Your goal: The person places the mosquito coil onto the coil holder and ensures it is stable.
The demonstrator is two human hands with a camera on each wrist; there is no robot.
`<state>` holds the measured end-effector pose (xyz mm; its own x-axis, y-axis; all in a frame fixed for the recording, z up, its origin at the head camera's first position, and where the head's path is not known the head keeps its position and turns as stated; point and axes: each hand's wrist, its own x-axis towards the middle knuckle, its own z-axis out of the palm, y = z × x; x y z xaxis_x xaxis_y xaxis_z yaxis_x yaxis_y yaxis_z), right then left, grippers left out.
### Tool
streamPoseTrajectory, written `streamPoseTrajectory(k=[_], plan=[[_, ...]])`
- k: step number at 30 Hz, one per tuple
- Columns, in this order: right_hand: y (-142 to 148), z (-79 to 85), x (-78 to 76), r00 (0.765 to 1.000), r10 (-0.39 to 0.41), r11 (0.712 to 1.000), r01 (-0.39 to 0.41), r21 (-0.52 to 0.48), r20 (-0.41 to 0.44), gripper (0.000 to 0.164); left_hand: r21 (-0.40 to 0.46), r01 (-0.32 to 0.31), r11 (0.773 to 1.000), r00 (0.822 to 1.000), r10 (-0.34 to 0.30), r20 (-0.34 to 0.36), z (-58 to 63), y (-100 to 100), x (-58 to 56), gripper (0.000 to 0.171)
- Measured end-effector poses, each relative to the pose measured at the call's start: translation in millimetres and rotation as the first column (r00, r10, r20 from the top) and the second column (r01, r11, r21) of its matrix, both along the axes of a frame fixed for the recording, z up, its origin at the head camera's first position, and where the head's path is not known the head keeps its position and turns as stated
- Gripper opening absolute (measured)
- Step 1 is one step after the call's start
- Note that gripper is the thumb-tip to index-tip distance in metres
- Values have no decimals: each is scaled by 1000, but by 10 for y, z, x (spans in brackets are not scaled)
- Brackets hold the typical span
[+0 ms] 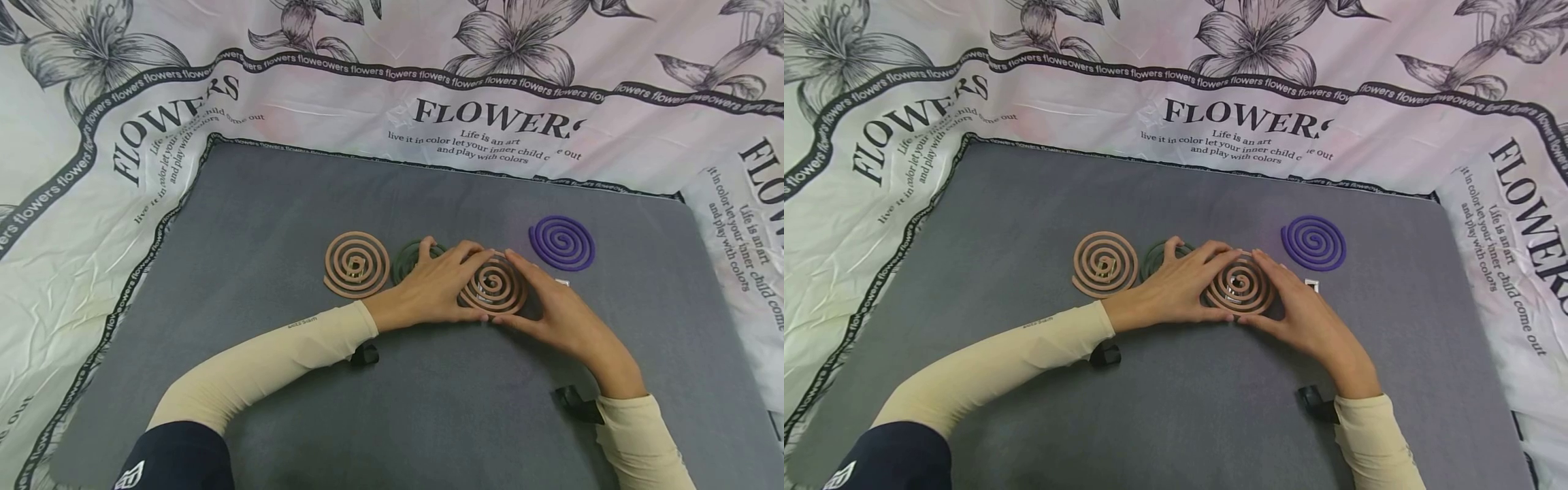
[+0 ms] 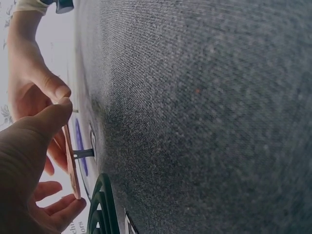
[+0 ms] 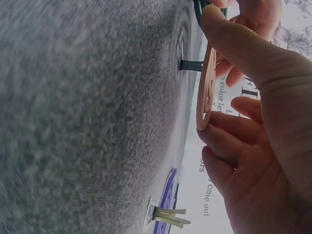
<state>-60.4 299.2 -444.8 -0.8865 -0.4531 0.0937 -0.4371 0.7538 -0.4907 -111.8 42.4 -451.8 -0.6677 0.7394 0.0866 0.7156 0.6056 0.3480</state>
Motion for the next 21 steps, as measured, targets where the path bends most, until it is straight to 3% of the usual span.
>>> streamPoseTrajectory(k=[21], plan=[[7, 0, -16, 999, -5, 1000, 4, 10, 49, 109, 5, 10, 1000, 1000, -10, -1, -16, -6, 10, 103]])
